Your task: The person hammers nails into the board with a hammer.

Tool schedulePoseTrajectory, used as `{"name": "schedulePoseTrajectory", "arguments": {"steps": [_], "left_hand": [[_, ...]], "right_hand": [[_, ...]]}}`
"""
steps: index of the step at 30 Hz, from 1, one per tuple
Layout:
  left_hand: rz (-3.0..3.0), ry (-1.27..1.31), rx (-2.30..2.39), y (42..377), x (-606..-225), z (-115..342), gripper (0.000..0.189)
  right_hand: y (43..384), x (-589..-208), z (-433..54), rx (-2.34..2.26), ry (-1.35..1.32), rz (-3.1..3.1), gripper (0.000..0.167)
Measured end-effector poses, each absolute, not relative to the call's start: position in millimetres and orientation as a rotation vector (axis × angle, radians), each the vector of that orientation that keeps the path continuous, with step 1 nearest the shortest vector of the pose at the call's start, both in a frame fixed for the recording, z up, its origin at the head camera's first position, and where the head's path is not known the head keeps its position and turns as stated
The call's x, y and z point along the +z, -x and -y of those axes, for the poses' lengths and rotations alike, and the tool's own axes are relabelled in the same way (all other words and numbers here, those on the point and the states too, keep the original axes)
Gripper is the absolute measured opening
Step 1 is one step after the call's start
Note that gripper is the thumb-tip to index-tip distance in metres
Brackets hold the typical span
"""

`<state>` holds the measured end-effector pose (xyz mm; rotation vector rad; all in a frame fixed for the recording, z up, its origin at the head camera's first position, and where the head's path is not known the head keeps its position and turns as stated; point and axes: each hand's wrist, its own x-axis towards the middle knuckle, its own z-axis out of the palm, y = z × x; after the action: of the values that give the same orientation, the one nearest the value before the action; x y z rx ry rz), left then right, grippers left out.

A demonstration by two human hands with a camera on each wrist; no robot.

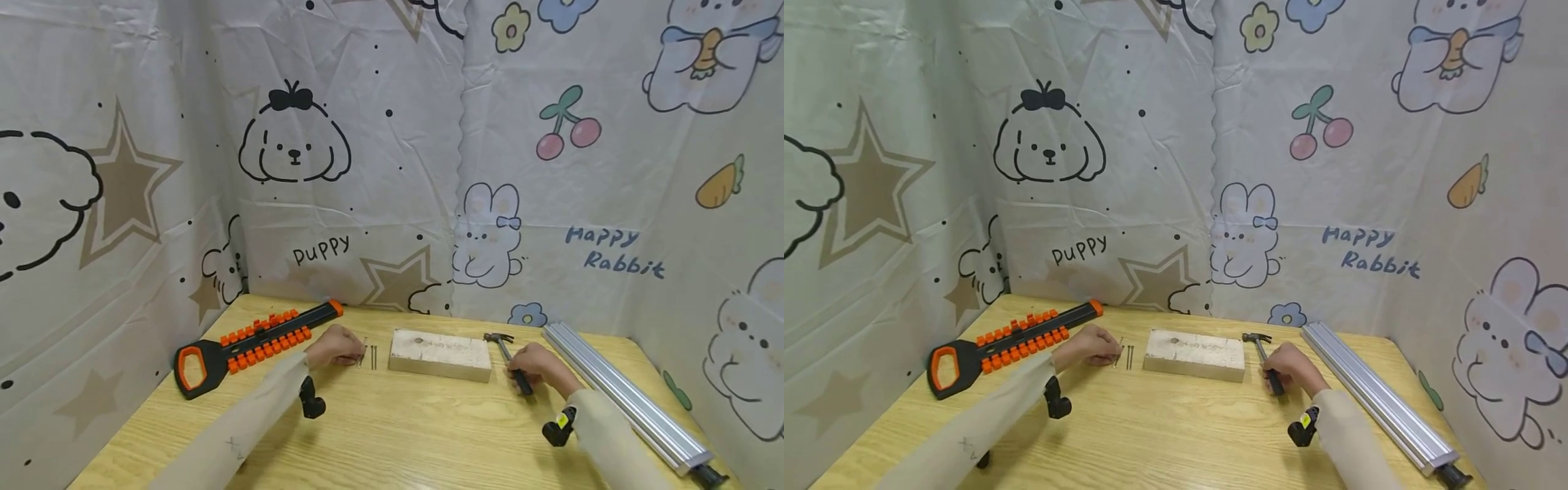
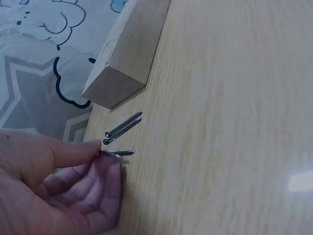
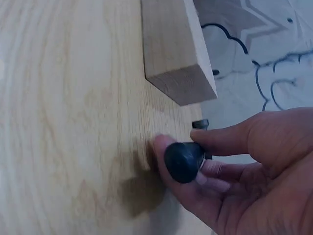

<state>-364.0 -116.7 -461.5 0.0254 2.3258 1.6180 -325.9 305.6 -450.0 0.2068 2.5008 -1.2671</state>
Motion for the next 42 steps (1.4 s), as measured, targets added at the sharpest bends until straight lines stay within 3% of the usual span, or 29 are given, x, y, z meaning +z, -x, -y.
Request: {"name": "schedulePoseTrajectory", "arguments": {"steps": [6,15,20,28,42], "left_hand": [[-2.294,-0.155,1.719,363,-463,112,0.029],[-2.400,-0.407,1.844,362,-443,52,0.020],[-2.405,-0.626,1.793,361,-440,14,0.019],[-2.424,-0.781,1.692,368,-443,-14,0.019],[-2.484,-0.941,1.743,373,-464,-54,0.014]], "right_hand": [[324,-459,-323,-1.541,-0.134,-2.193,0.024],[325,-457,-335,-1.741,-0.107,-1.986,0.030],[316,-456,-331,-1.591,-0.099,-2.411,0.030],[314,-443,-308,-1.104,0.206,-3.192,0.021],[297,-417,-293,-1.053,0.536,-3.435,0.012]]}}
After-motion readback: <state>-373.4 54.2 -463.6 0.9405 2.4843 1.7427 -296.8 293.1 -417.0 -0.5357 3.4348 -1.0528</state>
